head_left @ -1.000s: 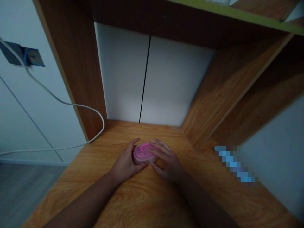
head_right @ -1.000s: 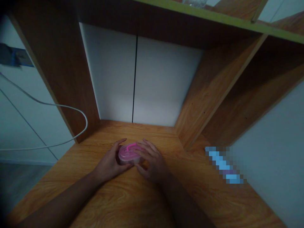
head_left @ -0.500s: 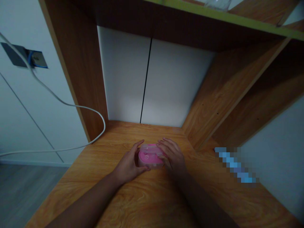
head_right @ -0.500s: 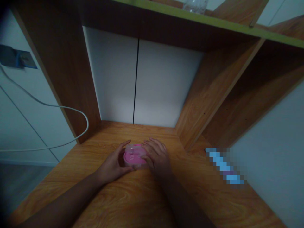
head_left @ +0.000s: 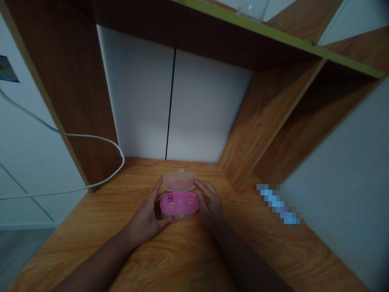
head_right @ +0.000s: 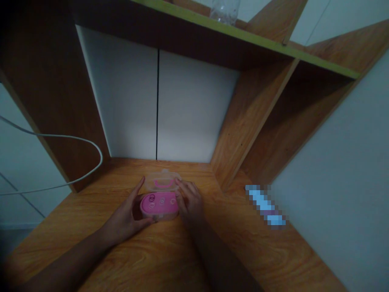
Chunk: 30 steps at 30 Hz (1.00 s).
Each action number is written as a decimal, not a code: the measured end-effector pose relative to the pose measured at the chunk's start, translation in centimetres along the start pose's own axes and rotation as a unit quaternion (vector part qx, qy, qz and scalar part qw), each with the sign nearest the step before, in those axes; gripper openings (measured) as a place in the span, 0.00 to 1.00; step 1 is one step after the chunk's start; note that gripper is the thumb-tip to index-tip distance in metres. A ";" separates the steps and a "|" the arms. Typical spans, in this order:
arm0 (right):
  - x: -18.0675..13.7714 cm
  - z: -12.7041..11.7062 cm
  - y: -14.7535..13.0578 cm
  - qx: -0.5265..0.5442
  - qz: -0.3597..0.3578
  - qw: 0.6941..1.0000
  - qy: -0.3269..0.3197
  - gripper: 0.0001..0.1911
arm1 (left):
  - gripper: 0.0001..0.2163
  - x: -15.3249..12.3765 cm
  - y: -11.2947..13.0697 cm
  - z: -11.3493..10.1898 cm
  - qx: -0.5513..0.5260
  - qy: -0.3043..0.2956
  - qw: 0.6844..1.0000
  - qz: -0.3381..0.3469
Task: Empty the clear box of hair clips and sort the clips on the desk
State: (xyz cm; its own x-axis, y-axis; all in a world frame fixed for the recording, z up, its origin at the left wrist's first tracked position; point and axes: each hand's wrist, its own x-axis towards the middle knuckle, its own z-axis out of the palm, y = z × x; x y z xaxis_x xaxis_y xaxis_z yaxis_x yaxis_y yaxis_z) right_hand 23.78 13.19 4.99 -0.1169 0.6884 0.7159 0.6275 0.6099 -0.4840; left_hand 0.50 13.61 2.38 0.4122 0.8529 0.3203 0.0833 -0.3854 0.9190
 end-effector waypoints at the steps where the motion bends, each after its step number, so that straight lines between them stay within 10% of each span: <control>1: 0.0 0.0 0.0 0.008 0.004 1.000 -0.014 0.20 | 0.56 0.0 -0.1 0.0 0.004 0.003 1.000 0.003; 10: 0.0 0.1 0.8 0.047 -0.019 0.992 -0.117 0.34 | 0.47 -0.3 -0.2 -0.5 0.132 0.046 0.990 0.014; 30: -0.1 0.7 0.6 0.171 0.057 0.982 -0.049 0.25 | 0.50 0.0 -1.1 -0.4 0.087 0.041 0.994 0.059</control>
State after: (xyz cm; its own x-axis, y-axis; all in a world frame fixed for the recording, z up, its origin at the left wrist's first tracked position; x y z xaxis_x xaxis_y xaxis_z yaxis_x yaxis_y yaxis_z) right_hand 23.63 13.74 4.29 -0.1439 0.7842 0.6036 0.3470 0.6112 -0.7114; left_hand 0.05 14.16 1.42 0.3546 0.8206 0.4483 0.1963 -0.5341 0.8223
